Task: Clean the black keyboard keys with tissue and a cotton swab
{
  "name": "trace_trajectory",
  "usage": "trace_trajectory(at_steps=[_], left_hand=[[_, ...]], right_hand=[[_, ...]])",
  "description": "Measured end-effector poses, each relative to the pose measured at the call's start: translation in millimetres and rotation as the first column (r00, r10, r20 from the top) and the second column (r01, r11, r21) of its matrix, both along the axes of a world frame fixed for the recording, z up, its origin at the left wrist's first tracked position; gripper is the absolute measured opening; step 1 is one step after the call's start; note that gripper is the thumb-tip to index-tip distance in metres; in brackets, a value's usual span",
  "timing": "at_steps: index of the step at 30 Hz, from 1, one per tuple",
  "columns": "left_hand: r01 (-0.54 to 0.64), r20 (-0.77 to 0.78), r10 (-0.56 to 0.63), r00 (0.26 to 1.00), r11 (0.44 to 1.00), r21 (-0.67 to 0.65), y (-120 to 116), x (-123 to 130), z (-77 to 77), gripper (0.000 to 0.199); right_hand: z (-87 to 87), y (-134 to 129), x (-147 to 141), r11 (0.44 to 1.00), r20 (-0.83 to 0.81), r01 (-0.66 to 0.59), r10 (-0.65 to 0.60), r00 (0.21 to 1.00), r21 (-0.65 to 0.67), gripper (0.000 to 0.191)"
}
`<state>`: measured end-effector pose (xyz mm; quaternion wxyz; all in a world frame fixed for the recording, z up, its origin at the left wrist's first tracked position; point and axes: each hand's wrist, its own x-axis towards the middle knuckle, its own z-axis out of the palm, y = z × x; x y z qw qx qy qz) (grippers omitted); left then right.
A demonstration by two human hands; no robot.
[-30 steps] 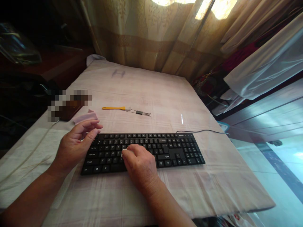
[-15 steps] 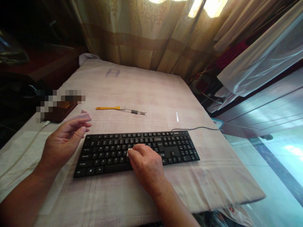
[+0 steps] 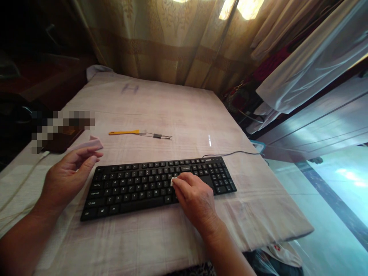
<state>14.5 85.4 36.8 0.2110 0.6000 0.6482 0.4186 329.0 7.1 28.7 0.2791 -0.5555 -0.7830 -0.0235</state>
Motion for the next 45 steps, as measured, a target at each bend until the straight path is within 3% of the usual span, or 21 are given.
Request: trace_trajectory(at_steps=[5, 14, 17, 22, 25, 28, 30, 33, 35, 38, 41, 43, 45], left_hand=[[-0.053, -0.145, 0.041, 0.989, 0.995, -0.079, 2, 1, 2.2, 0.039], [-0.057, -0.189, 0.026, 0.982, 0.985, -0.162, 4, 2, -1.8, 0.046], [-0.062, -0.206, 0.026, 0.978, 0.983, -0.170, 5, 1, -2.6, 0.046], [-0.043, -0.193, 0.009, 0.981, 0.984, -0.176, 6, 0, -4.8, 0.042], [0.006, -0.234, -0.026, 0.972, 0.996, -0.087, 6, -1, -8.3, 0.035], [0.087, -0.320, -0.052, 0.946, 0.992, 0.094, 0, 5, -10.0, 0.025], [0.236, -0.369, -0.126, 0.921, 0.934, 0.270, -9, 14, -7.8, 0.023], [0.440, -0.372, -0.320, 0.871, 0.845, 0.303, -27, 35, 1.1, 0.017], [0.543, -0.311, -0.465, 0.829, 0.803, 0.247, -38, 48, 9.6, 0.020], [0.546, -0.065, -0.542, 0.838, 0.829, 0.124, -52, 57, 21.9, 0.040], [0.493, 0.310, -0.462, 0.831, 0.870, -0.024, -60, 53, 30.0, 0.038], [0.462, 0.537, -0.362, 0.762, 0.885, -0.060, -64, 46, 32.9, 0.035], [0.438, 0.662, -0.287, 0.692, 0.896, -0.069, -68, 38, 35.0, 0.037]], right_hand=[[-1.5, -1, 17, 0.999, 0.011, 0.035, -0.035, 0.999, 0.022, 0.019], [-4.8, -5, 46, 0.987, -0.006, 0.160, -0.160, 0.987, 0.015, 0.019], [0.2, -8, 34, 0.989, -0.067, 0.150, -0.150, 0.986, -0.007, 0.019], [5.6, -11, -4, 0.997, -0.097, -0.045, 0.039, 0.995, -0.059, 0.019], [3.2, -12, -4, 0.997, -0.046, -0.038, 0.035, 0.998, -0.064, 0.020], [1.1, -12, 10, 0.999, -0.032, 0.024, -0.025, 0.999, -0.041, 0.019], [1.9, -10, 14, 0.998, -0.088, 0.054, -0.055, 0.995, -0.010, 0.018], [8.6, -5, -1, 0.995, -0.243, 0.096, -0.096, 0.965, -0.010, 0.020], [15.8, 0, -22, 0.998, -0.327, 0.057, -0.056, 0.943, -0.005, 0.016], [25.7, 7, -58, 0.992, -0.465, -0.119, 0.129, 0.876, 0.052, 0.005], [29.8, 12, -88, 0.972, -0.566, -0.221, 0.229, 0.792, 0.083, 0.003], [29.8, 13, -103, 0.961, -0.598, -0.263, 0.260, 0.758, 0.084, 0.004], [29.7, 12, -115, 0.943, -0.612, -0.324, 0.302, 0.730, 0.079, 0.005]])
